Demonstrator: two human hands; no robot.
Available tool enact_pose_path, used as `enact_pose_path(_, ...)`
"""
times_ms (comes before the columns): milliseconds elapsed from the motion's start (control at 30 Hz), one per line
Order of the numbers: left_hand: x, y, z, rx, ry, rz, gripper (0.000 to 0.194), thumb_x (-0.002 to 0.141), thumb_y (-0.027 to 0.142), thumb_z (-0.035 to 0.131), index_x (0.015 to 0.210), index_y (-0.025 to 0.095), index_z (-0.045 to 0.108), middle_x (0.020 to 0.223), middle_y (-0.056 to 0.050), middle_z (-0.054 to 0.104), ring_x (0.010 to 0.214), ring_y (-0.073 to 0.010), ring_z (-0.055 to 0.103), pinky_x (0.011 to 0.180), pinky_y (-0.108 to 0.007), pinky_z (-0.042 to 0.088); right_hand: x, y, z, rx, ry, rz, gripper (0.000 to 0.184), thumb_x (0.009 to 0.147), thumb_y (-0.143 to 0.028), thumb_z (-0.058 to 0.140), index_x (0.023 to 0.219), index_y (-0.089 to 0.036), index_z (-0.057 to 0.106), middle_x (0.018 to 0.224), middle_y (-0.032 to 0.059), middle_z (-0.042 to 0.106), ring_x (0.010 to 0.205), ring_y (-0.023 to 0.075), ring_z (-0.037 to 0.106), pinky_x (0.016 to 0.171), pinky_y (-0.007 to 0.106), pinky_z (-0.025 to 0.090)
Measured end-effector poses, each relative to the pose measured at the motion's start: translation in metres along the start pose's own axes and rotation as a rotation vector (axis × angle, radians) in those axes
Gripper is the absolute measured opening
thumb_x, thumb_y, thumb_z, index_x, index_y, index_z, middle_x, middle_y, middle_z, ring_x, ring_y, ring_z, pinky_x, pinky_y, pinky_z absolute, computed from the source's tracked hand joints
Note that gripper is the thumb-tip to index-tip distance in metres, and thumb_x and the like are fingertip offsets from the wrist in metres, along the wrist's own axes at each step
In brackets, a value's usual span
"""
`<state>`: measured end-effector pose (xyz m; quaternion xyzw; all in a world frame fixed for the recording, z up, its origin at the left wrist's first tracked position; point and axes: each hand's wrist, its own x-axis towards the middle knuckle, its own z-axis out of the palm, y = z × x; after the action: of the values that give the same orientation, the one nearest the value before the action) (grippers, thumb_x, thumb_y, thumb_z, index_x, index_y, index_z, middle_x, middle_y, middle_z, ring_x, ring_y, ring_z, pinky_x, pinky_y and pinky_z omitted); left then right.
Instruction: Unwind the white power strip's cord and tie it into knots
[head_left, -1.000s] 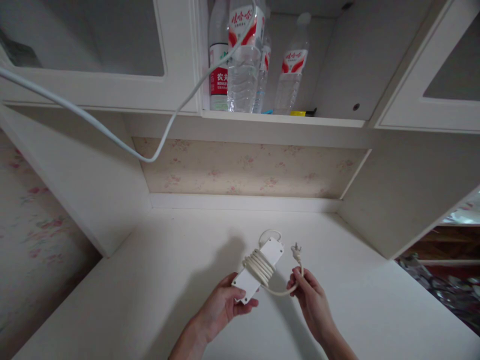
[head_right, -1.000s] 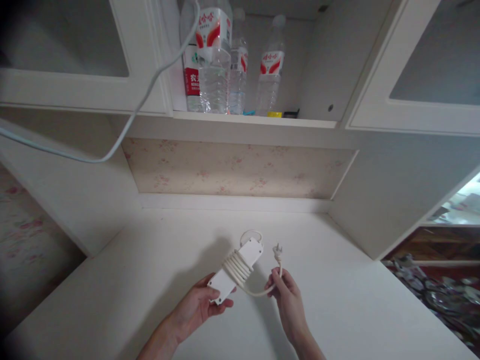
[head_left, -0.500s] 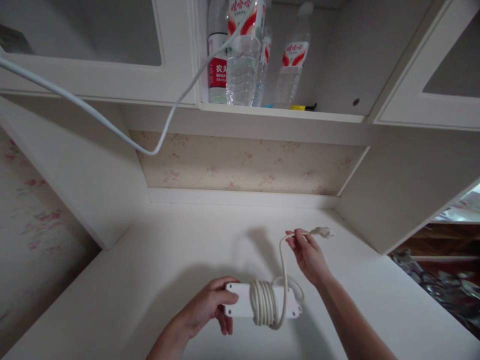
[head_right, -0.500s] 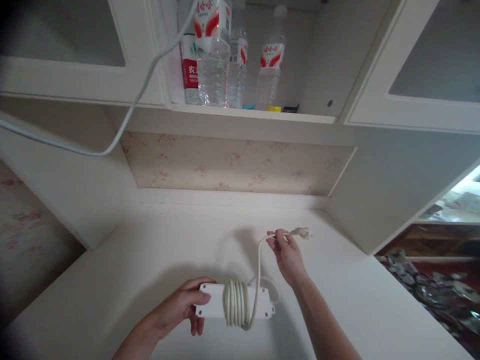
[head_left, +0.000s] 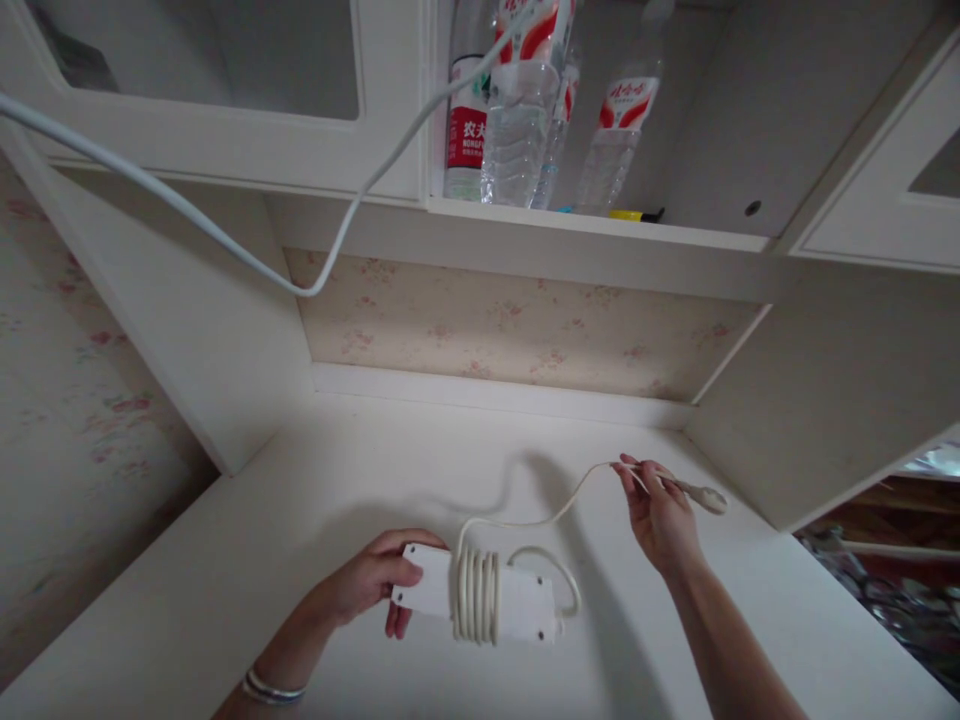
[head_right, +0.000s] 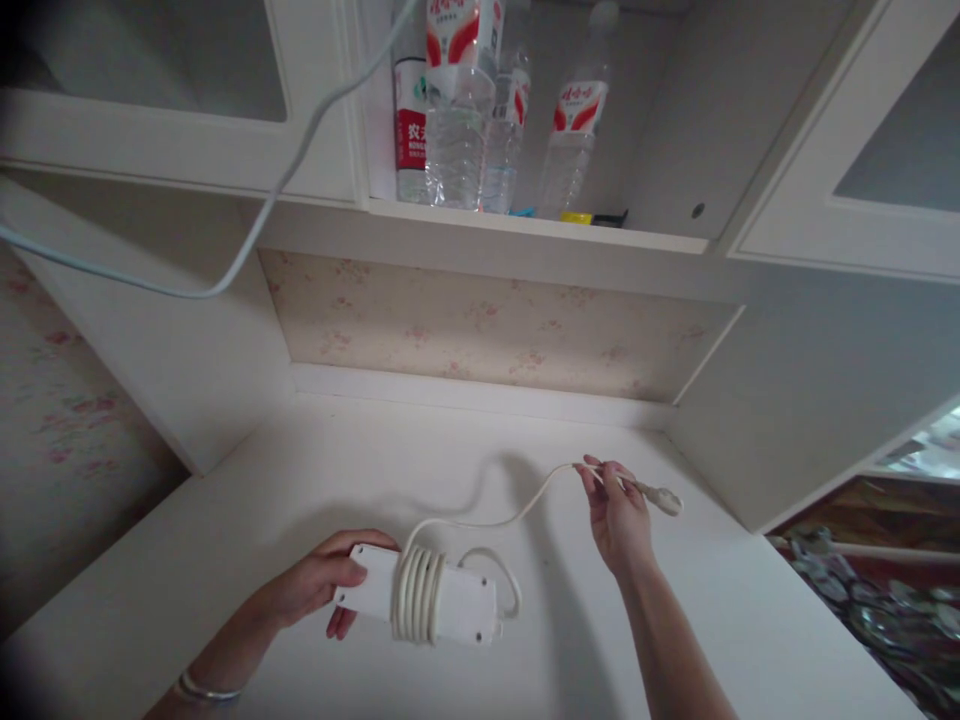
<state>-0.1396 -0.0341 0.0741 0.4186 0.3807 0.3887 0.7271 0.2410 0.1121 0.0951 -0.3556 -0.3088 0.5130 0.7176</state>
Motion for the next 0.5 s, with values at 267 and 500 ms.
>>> enact_pose_path(267, -0.006, 0.038, -0.023, 0.337, 0.159, 0.064, 0.036, 0.076, 0.022, 0.065, 0.110, 0.013, 0.065, 0.075, -0.006, 0.067, 0.048, -0.0159, 0.062, 0.042, -0.022, 0.047, 0.020, -0.049, -0.023, 0.129, 0.108, -0.020, 0.014, 0.076, -0.022, 0.073, 0.087, -0.018, 0.066, 0.089, -0.0002, 0.067, 0.071, 0.0057, 0.065, 0.065, 0.008, 0.055)
enact_pose_path(500, 0.000, 0.022, -0.043, -0.017, 0.474, 0.230, 0.048, 0.076, 0.028, 0.069, 0.118, 0.009, 0.056, 0.085, -0.009, 0.069, 0.054, -0.0164, 0.063, 0.049, -0.027, 0.051, 0.005, -0.032, -0.056, 0.032, 0.061, 0.063, 0.034, 0.070, -0.029, 0.078, 0.101, -0.024, 0.064, 0.076, -0.0072, 0.061, 0.040, 0.0008, 0.036, 0.034, 0.010, 0.037)
